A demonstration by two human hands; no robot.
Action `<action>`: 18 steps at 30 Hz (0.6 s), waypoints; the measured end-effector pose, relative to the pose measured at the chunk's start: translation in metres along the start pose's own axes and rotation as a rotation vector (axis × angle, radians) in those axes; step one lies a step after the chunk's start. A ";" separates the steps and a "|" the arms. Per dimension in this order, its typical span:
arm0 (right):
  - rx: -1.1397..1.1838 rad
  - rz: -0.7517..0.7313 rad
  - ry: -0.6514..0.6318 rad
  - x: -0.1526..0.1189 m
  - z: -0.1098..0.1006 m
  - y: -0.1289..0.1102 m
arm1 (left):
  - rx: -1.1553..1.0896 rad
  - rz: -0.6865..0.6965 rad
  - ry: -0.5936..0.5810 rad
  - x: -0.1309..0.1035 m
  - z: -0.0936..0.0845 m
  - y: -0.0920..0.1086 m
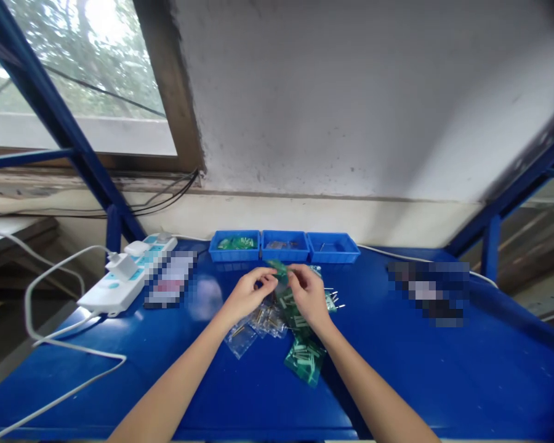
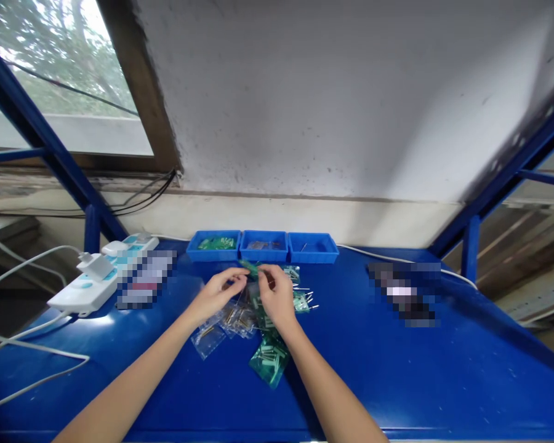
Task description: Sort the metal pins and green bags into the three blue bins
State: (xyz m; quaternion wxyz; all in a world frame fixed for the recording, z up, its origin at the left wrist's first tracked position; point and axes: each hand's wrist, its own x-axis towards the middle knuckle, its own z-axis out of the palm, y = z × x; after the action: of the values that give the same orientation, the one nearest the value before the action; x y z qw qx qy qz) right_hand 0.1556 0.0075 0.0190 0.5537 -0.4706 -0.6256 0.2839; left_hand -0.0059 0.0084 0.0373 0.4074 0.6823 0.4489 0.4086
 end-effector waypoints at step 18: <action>-0.293 -0.161 0.066 0.010 -0.026 -0.003 | 0.810 0.471 0.860 0.057 -0.118 0.050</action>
State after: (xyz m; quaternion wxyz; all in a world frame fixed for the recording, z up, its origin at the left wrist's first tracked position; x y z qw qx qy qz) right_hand 0.1803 0.0115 0.0318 0.5203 -0.5038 -0.6774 0.1287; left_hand -0.0855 0.0718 0.1333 -0.2002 0.6376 0.5294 0.5225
